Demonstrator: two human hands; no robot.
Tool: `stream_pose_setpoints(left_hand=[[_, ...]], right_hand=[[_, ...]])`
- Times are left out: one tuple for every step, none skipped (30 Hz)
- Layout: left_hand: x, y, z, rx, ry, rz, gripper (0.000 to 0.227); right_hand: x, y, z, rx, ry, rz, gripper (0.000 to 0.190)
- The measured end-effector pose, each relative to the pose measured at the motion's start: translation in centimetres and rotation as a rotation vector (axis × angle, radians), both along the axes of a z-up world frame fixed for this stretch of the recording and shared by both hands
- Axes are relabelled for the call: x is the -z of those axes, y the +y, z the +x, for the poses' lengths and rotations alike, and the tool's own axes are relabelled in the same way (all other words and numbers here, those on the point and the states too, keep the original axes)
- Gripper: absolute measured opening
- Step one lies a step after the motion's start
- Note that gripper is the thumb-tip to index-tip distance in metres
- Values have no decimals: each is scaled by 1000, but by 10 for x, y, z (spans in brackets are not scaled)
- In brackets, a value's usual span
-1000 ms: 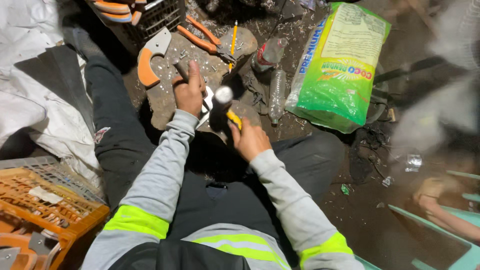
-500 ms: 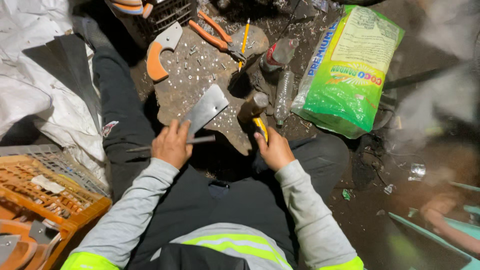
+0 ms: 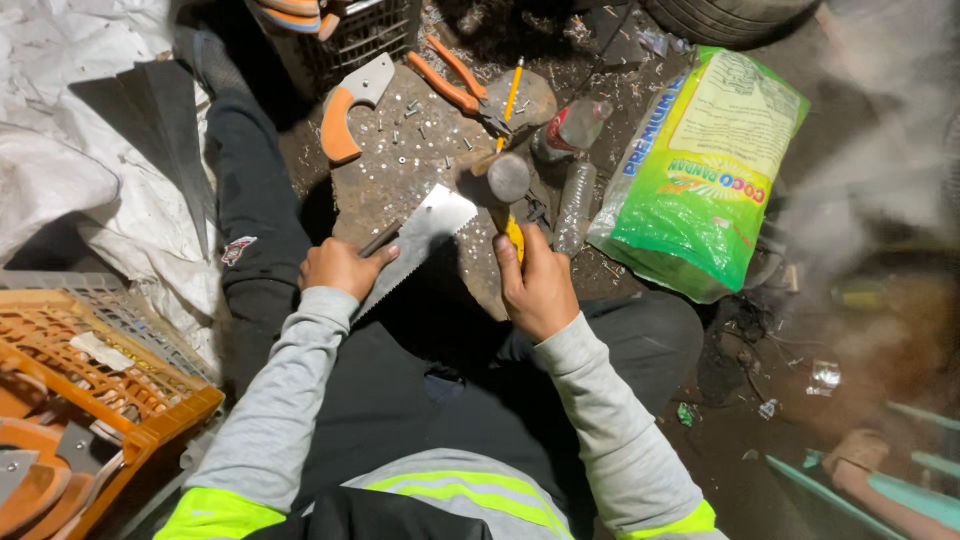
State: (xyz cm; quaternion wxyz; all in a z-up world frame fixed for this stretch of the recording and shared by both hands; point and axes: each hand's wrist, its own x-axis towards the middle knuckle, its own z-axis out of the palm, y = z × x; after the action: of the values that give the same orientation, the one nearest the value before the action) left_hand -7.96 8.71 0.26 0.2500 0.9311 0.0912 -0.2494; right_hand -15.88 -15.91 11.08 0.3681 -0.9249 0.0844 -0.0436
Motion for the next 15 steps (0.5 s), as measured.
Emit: stream_pose_setpoints(left_hand=[[-1,-1,-2,-31,-3,-12,68],[-1,-2,-3,-63,-6,-24,68],[-2,-2,-3,-80,-2,-32,66],[-2,-3,-3,-98,3,-41,65],[-2,-3,-5,-110,11,-48,63],[-3,-3,-7,-115,33,-50,65],[-3,-4,-5,-116,49,-55,66],[-4,-4,-5,-117,65,-59,67],[-7,-4,-4,-111,47,-78,65],[-9,-4,-5,-105,30,-98,63],[-11,-3,-6,-101,13,-118,62],[-13,-3,-6,-98,19,-109,62],[-14,-4,-4,-97,25,-103,62],[-14,-6,-2,-96,30,-97,63],[-13,-6,-3,-98,27,-95,62]], right_hand=[[-1,3,4,-14,-33,16,22],[2,6,7,-28,-76,32,21],[7,9,8,-40,-119,49,19],[14,11,9,-51,-161,67,19],[27,18,14,-46,-145,49,21],[41,26,21,-41,-129,30,22],[52,28,28,-32,-120,9,24],[59,27,34,-23,-27,-52,25],[64,23,41,-11,63,-113,28],[66,18,45,0,154,-173,31],[64,11,46,-38,147,-148,31],[61,4,46,-76,140,-123,31],[58,-2,46,-115,132,-99,32],[56,-7,44,-63,140,-87,33],[55,-5,38,-13,156,-72,35]])
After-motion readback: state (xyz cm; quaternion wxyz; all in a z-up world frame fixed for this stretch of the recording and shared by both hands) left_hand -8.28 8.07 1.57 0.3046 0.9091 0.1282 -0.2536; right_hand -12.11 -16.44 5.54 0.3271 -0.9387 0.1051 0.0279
